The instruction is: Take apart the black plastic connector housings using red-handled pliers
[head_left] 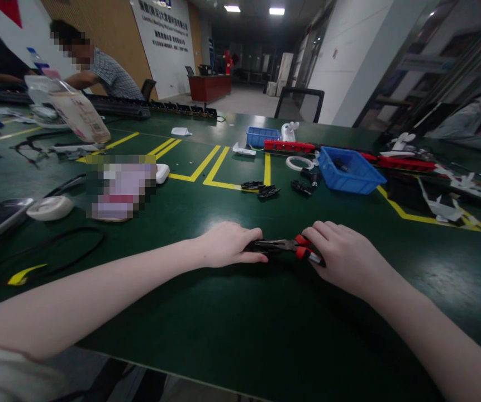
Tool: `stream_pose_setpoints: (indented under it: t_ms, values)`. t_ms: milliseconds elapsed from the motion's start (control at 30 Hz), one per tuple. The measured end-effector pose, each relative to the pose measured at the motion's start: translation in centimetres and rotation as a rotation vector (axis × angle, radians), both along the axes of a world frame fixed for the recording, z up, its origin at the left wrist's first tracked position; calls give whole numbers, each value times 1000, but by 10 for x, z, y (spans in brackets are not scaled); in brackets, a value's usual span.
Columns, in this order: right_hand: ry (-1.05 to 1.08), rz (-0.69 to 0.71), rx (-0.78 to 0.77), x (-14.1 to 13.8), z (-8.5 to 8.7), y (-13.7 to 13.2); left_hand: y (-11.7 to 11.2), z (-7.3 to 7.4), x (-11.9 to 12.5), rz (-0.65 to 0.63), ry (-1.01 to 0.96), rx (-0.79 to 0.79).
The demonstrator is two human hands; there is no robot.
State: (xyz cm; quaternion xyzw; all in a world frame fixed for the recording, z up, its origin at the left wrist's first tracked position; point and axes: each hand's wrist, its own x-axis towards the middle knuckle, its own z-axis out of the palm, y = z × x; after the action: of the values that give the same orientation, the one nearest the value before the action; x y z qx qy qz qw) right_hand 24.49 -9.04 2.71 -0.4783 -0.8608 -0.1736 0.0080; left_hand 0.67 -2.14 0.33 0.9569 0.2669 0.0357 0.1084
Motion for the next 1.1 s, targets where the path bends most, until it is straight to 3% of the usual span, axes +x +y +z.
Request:
stream_pose_setpoints:
  t_ms: [667,1100]
  values:
    - [88,59,19,10,3,-1,0,-3,-2,-32,-110,-24]
    - [98,109,68,19,3,2,3,-3,-5,-127,-134,-28]
